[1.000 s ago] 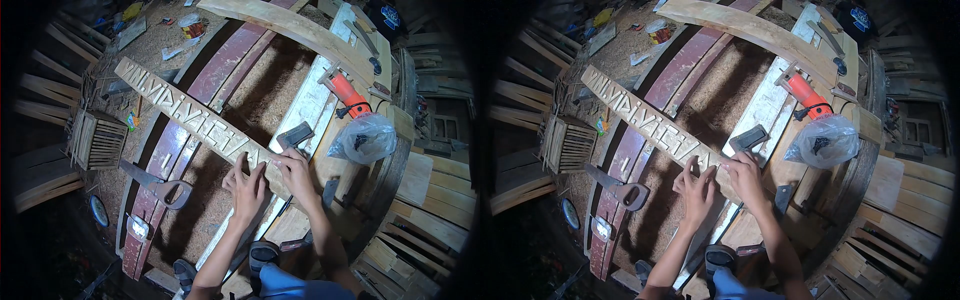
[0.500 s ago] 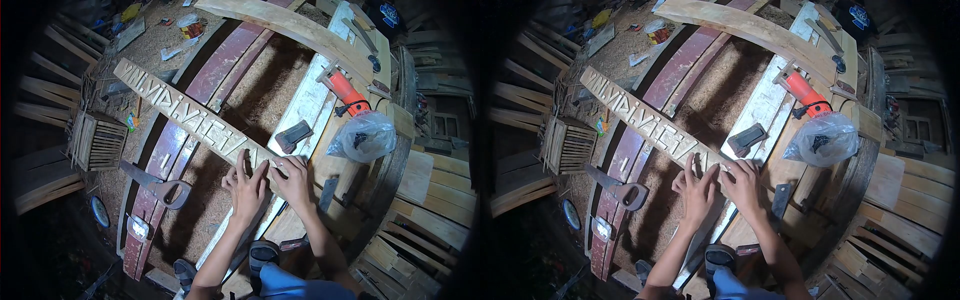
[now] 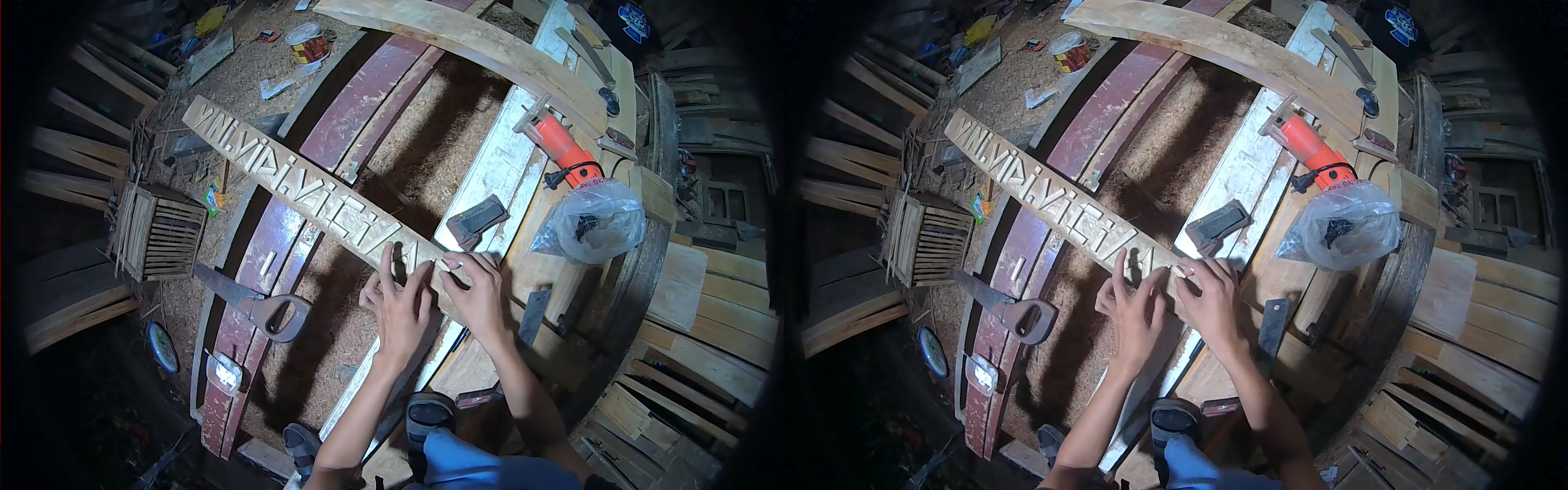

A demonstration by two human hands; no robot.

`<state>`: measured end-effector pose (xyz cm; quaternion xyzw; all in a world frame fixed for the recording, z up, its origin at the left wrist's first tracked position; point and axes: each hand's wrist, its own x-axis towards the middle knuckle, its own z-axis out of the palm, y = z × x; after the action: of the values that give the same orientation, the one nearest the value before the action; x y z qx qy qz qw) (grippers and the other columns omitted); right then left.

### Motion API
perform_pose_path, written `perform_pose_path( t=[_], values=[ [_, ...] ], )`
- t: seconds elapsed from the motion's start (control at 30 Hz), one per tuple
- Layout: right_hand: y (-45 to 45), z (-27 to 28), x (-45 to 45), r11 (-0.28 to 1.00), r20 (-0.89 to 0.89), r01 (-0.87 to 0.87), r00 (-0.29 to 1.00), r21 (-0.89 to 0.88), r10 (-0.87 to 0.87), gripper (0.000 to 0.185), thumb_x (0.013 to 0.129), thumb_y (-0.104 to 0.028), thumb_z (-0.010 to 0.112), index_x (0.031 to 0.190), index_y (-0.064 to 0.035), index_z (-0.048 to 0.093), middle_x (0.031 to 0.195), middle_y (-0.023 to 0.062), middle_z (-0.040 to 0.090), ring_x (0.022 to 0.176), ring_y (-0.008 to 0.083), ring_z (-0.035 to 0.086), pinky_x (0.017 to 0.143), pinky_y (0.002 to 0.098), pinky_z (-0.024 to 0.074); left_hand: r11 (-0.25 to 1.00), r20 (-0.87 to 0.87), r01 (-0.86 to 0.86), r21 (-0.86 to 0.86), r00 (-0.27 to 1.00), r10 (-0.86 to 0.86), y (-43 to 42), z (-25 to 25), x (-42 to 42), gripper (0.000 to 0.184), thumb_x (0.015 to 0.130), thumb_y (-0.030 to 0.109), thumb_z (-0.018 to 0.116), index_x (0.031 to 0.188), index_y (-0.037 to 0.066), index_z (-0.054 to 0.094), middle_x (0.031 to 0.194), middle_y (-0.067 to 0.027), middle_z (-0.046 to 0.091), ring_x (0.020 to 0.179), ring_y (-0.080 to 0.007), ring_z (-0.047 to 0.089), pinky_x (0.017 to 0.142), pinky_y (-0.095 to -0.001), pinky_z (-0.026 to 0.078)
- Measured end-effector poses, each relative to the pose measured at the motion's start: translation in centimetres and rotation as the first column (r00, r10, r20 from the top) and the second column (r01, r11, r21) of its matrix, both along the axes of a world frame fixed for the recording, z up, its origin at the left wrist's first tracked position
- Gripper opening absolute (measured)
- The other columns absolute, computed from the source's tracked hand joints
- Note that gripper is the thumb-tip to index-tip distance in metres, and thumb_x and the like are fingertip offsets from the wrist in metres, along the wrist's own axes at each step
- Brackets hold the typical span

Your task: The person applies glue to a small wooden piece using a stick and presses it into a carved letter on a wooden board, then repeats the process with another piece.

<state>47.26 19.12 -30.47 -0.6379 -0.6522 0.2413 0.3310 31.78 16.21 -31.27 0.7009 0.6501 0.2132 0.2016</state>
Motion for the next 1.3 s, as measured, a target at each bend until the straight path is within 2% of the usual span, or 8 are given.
perform_pose_path(
  t=[0.1, 0.5, 0.7, 0.77, 1.0, 1.1, 1.17, 1.3],
  values=[
    [0.1, -0.38, 0.22, 1.0, -0.015, -0.014, 1.0, -0.011, 0.013, 0.028, 0.079, -0.005, 0.08, 0.106, -0.0043, 0.072, 0.093, 0.0085, 0.068, 0.091, 0.0309, 0.063, 0.083, 0.041, 0.0505, 0.998, 0.055, -0.053, -0.026, 0.997, 0.054, -0.11, -0.06, 0.1, 0.047, 0.087, 0.017, 0.071, 0.133, 0.028, 0.067, 0.168, -0.016, 0.022, 0.13, -0.0377, 0.037, 0.107, -0.0513, 0.022],
    [-0.13, -0.84, 0.28, 1.0, -0.076, 0.002, 0.997, -0.011, -0.003, 0.033, 0.08, -0.004, 0.08, 0.112, -0.0064, 0.072, 0.094, 0.0071, 0.069, 0.087, 0.0265, 0.062, 0.075, 0.0368, 0.0513, 1.0, -0.016, 0.006, -0.027, 1.0, -0.006, -0.15, -0.32, 0.0, 0.049, 0.087, 0.018, 0.071, 0.134, 0.031, 0.066, 0.169, -0.0165, 0.02, 0.13, -0.0378, 0.037, 0.108, -0.052, 0.022],
    [-0.06, -0.83, 0.15, 1.0, -0.06, 0.002, 0.998, -0.017, -0.003, 0.034, 0.08, -0.003, 0.08, 0.113, -0.0063, 0.072, 0.095, 0.0068, 0.07, 0.09, 0.0268, 0.062, 0.075, 0.037, 0.0521, 1.0, -0.013, 0.021, -0.021, 1.0, -0.021, -0.03, -0.05, 0.12, 0.045, 0.086, 0.019, 0.071, 0.13, 0.031, 0.069, 0.169, -0.0157, 0.022, 0.128, -0.0375, 0.038, 0.106, -0.052, 0.023],
    [-0.1, -0.79, 0.02, 0.998, -0.094, 0.015, 0.995, -0.053, -0.02, 0.031, 0.082, -0.008, 0.076, 0.113, -0.0067, 0.072, 0.094, 0.0056, 0.07, 0.09, 0.0304, 0.061, 0.086, 0.0421, 0.0473, 0.999, -0.003, 0.013, -0.042, 1.0, -0.013, 0.04, -0.04, 0.18, 0.044, 0.086, 0.019, 0.071, 0.128, 0.03, 0.07, 0.17, -0.0154, 0.021, 0.129, -0.0375, 0.037, 0.106, -0.0516, 0.023],
    [0.02, -0.46, -0.11, 0.999, -0.075, 0.02, 0.997, -0.048, -0.024, 0.031, 0.082, -0.008, 0.077, 0.113, -0.0073, 0.072, 0.094, 0.0052, 0.07, 0.092, 0.0303, 0.062, 0.086, 0.0422, 0.0472, 1.0, -0.054, 0.01, -0.015, 0.998, -0.011, 0.29, 0.16, 0.23, 0.044, 0.084, 0.019, 0.071, 0.127, 0.029, 0.071, 0.171, -0.0152, 0.02, 0.13, -0.038, 0.036, 0.106, -0.0519, 0.022],
    [0.0, -0.53, -0.02, 1.0, -0.013, -0.005, 1.0, 0.023, 0.006, 0.035, 0.08, -0.004, 0.079, 0.114, -0.0067, 0.073, 0.094, 0.0057, 0.07, 0.089, 0.0269, 0.06, 0.078, 0.038, 0.0502, 1.0, -0.039, 0.014, -0.021, 0.999, -0.015, 0.39, 0.27, 0.2, 0.044, 0.085, 0.019, 0.071, 0.128, 0.029, 0.07, 0.171, -0.0157, 0.018, 0.131, -0.0387, 0.037, 0.106, -0.052, 0.023],
    [-0.13, -0.41, -0.09, 0.999, -0.07, 0.016, 0.997, -0.035, -0.018, 0.032, 0.081, -0.007, 0.077, 0.113, -0.0075, 0.073, 0.095, 0.005, 0.07, 0.093, 0.0304, 0.062, 0.087, 0.0423, 0.0473, 1.0, 0.054, -0.016, -0.016, 0.998, 0.017, 0.3, 0.06, 0.19, 0.044, 0.085, 0.02, 0.071, 0.129, 0.029, 0.07, 0.171, -0.0162, 0.018, 0.131, -0.039, 0.037, 0.106, -0.0519, 0.023],
    [-0.25, -0.4, 0.06, 0.999, -0.072, 0.013, 0.997, -0.031, -0.015, 0.033, 0.081, -0.006, 0.077, 0.114, -0.0073, 0.073, 0.095, 0.0049, 0.07, 0.093, 0.0302, 0.062, 0.087, 0.0423, 0.0476, 0.997, 0.091, -0.072, 0.011, 0.993, 0.071, 0.33, -0.12, 0.35, 0.044, 0.086, 0.021, 0.07, 0.129, 0.03, 0.069, 0.171, -0.0164, 0.018, 0.129, -0.0382, 0.039, 0.106, -0.052, 0.023]
  ],
)
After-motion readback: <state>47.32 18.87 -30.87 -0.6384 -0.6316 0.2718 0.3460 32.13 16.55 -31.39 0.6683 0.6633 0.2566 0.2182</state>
